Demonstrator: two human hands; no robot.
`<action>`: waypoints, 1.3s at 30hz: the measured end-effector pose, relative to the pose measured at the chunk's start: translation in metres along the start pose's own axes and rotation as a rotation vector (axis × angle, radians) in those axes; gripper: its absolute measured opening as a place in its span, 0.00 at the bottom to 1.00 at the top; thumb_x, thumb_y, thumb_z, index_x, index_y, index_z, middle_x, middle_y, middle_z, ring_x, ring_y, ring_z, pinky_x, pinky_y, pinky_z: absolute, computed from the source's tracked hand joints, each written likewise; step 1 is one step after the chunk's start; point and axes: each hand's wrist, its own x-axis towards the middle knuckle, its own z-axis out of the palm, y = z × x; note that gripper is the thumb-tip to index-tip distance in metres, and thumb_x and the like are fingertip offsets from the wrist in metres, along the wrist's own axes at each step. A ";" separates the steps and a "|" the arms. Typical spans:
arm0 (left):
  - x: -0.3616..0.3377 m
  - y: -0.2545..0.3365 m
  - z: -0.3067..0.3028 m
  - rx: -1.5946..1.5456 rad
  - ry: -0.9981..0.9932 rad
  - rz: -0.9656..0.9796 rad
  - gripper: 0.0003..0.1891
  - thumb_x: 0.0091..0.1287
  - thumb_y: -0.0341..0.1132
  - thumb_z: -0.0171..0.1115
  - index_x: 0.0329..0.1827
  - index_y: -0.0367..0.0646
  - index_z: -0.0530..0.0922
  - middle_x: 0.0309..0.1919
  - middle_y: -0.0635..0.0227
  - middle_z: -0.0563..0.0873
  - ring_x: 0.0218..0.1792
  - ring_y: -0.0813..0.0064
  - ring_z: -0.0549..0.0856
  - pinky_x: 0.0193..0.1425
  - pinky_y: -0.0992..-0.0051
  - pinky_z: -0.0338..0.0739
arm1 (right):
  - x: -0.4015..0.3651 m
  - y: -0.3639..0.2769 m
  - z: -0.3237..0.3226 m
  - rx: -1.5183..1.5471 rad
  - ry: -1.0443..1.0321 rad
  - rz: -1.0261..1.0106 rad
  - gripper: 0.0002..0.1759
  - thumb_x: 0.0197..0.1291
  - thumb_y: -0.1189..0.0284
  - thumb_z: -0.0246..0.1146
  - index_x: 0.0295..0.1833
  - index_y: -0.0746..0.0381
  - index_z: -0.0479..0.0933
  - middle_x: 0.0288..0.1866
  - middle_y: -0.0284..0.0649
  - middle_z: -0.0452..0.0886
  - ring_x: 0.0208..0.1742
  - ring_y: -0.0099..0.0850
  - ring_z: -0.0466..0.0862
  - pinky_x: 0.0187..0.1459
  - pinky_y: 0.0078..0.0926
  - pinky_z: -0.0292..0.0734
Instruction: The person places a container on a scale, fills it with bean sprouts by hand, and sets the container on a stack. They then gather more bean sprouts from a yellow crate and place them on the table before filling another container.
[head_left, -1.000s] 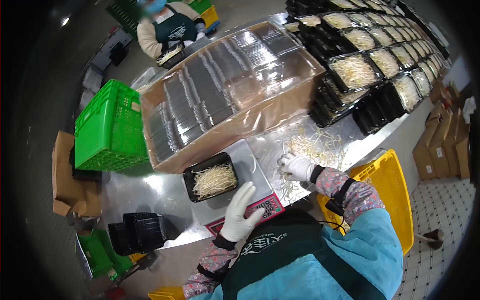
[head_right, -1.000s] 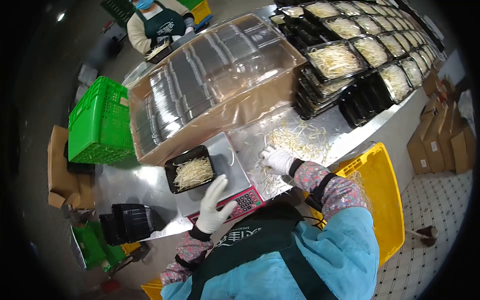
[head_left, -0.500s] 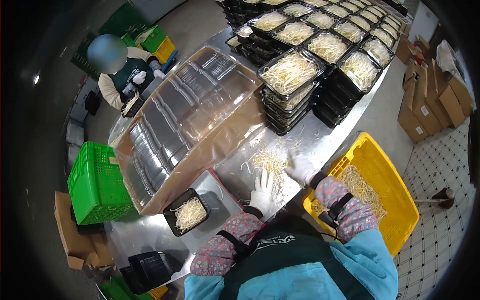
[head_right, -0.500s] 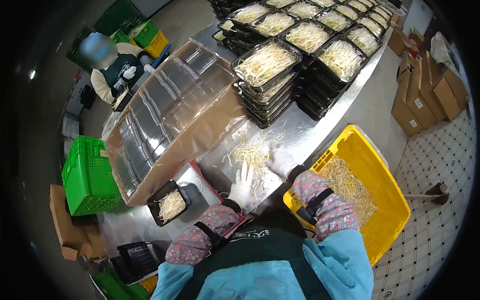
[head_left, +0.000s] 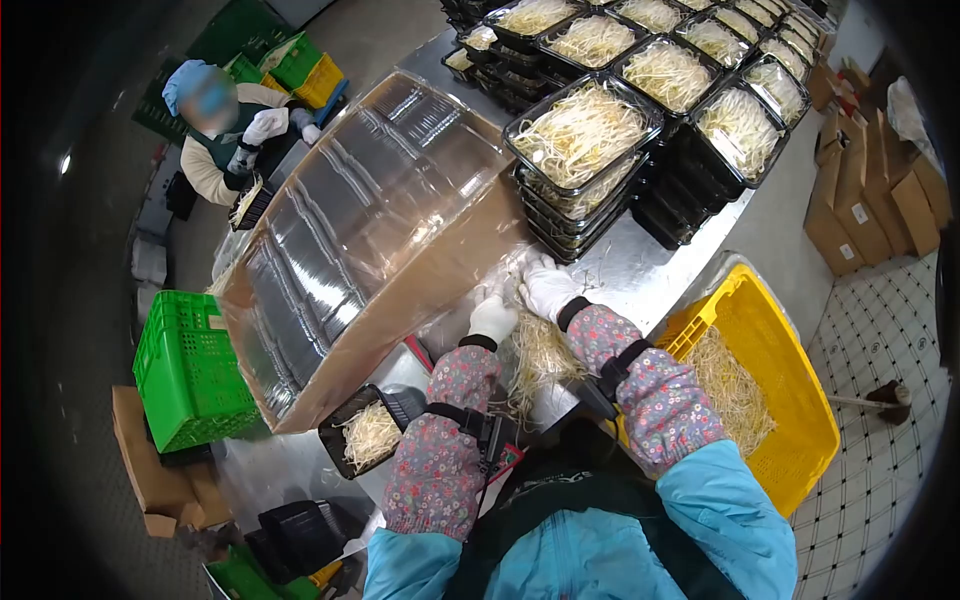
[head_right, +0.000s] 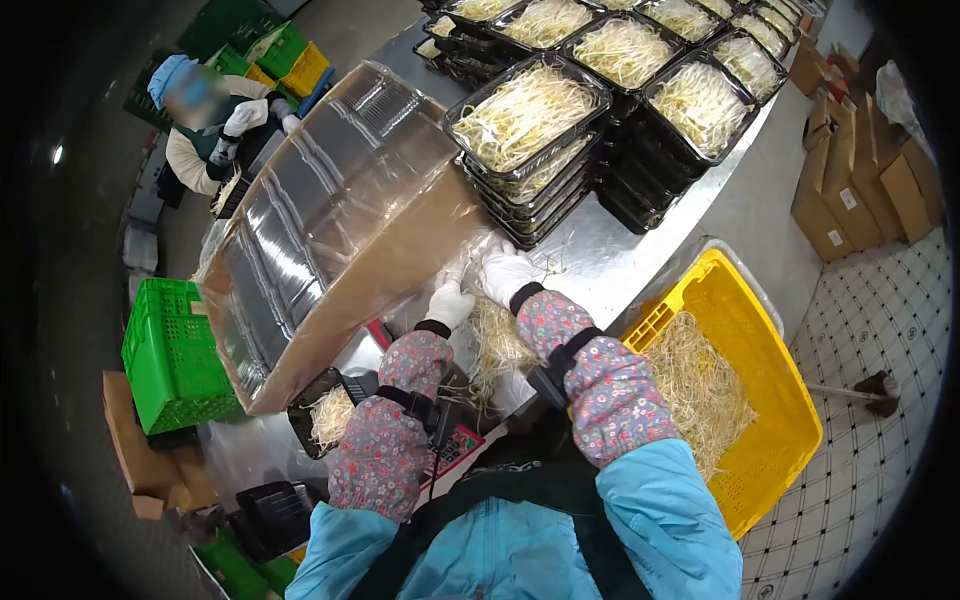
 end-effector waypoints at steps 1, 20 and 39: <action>-0.011 -0.001 -0.002 -0.044 -0.090 0.100 0.38 0.58 0.35 0.59 0.76 0.48 0.63 0.70 0.44 0.70 0.71 0.46 0.68 0.74 0.61 0.65 | -0.008 0.001 -0.001 0.050 -0.062 -0.085 0.21 0.65 0.61 0.55 0.51 0.67 0.80 0.51 0.58 0.82 0.53 0.51 0.82 0.56 0.45 0.76; -0.056 -0.021 0.024 0.251 0.044 0.438 0.14 0.55 0.35 0.68 0.45 0.44 0.84 0.42 0.55 0.86 0.44 0.53 0.86 0.50 0.61 0.81 | -0.094 0.048 -0.013 0.014 -0.069 -0.136 0.18 0.55 0.65 0.67 0.51 0.57 0.82 0.47 0.50 0.83 0.45 0.48 0.84 0.47 0.41 0.81; -0.111 0.001 -0.004 -0.033 0.053 0.494 0.15 0.61 0.32 0.62 0.52 0.49 0.82 0.46 0.60 0.84 0.45 0.53 0.85 0.49 0.59 0.80 | -0.074 0.069 -0.080 0.323 0.127 -0.037 0.09 0.51 0.72 0.71 0.39 0.62 0.84 0.34 0.47 0.85 0.38 0.41 0.85 0.43 0.34 0.79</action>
